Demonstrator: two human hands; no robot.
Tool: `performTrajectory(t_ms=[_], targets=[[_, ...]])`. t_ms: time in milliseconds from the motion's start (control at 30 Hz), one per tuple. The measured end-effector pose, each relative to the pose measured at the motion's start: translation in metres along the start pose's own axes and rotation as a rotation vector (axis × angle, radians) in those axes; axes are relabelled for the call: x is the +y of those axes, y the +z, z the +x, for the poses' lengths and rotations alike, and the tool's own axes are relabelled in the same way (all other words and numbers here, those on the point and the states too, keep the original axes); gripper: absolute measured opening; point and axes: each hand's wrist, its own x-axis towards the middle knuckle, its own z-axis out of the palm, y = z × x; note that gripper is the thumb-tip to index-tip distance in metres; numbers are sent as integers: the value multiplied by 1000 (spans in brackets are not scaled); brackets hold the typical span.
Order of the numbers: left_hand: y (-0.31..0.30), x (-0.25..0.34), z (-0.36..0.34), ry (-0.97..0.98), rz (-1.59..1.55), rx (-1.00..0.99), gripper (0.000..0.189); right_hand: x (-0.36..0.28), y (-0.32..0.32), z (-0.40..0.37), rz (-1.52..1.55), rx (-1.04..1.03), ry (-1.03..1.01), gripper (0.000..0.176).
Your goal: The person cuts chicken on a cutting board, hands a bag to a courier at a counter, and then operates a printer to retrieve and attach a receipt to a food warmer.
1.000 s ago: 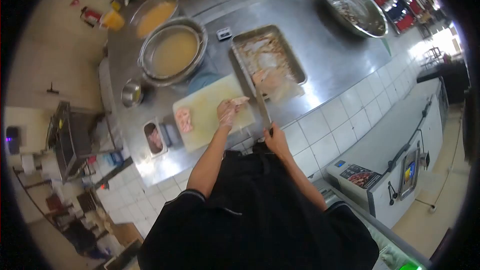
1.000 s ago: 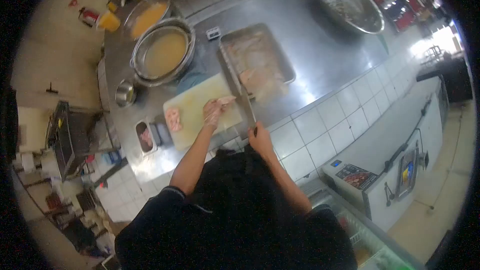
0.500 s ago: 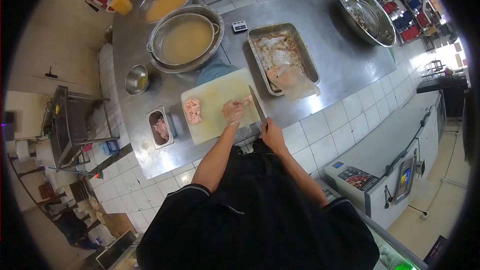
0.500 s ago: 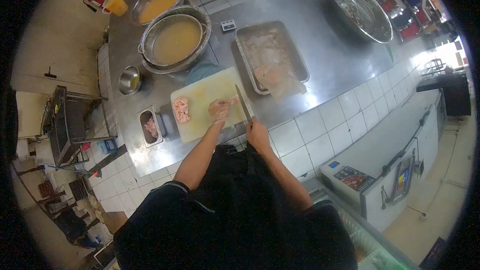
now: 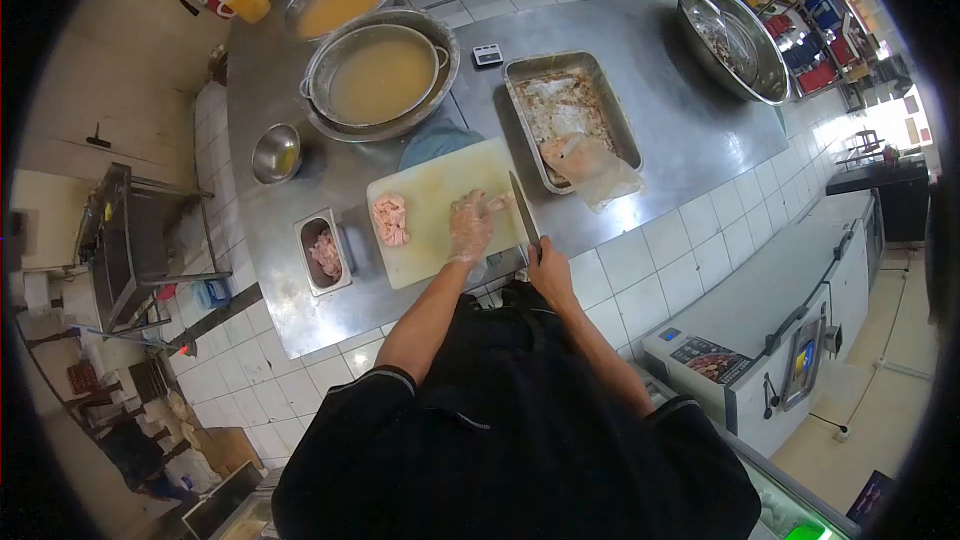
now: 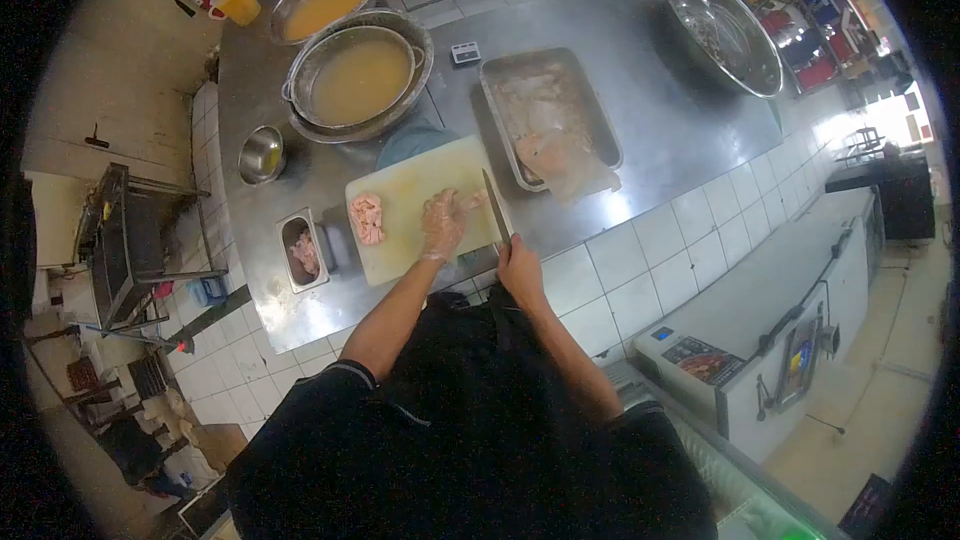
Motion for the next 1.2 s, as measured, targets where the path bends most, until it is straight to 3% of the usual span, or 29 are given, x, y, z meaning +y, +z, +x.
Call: performTrajectory(t_ms=[200,500,600,800,900,1200], targets=[[-1,23,20,-41,139,-321,28,7,-5,-4,-4,-6,30,28],[-2,25,15,-81,-39,-309,41,15,-7,-8,52,-12,-5,30],[-2,14,13,-219,-119,-323,38,15,-6,-4,44,-3,-38,30],[-2,2,7,-170,-54,-137,20,24,7,5,-10,-29,-76,32],[-2,10,11,231,54,-108,14,20,3,5,2,-51,-35,33],[5,-14,39,377,213,-420,18,19,-9,-2,24,-36,26,34]])
